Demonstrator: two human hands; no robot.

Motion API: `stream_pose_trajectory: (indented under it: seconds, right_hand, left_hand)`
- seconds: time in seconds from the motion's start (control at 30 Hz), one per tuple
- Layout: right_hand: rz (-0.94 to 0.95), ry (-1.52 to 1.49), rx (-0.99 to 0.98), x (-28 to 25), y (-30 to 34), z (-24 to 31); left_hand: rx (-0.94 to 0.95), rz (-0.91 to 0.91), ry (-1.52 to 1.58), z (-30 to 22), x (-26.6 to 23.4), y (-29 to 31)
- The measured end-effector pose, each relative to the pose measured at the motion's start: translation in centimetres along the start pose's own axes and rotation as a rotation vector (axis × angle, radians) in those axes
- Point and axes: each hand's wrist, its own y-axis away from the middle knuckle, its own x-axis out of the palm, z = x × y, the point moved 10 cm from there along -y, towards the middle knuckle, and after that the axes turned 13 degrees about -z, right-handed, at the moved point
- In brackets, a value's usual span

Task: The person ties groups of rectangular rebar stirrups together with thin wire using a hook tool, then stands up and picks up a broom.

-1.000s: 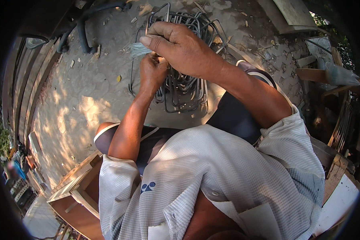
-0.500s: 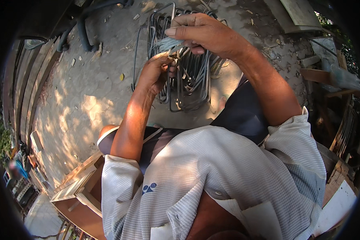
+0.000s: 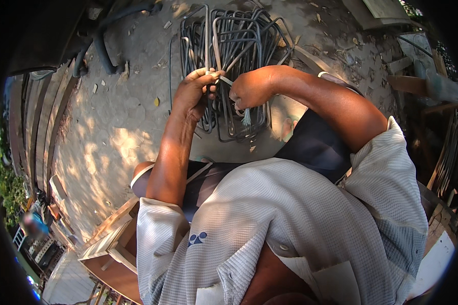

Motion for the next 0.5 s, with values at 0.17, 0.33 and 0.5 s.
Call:
stream_pose_trajectory:
  seconds: [0.17,0.33,0.5]
  right_hand:
    - [0.054,0.218,-0.122,2.8,-2.6,1.7]
    - [0.046,0.272,-0.091,3.2,-3.0,1.6]
    - [-0.055,0.118,-0.092,-0.1,-2.1,2.4]
  left_hand:
    - [0.072,-0.007,-0.108,-0.5,-0.4,-0.3]
    - [0.494,-0.157,-0.540,-3.9,0.0,1.1]
    - [0.955,-0.271,-0.921,-7.3,1.7,4.7]
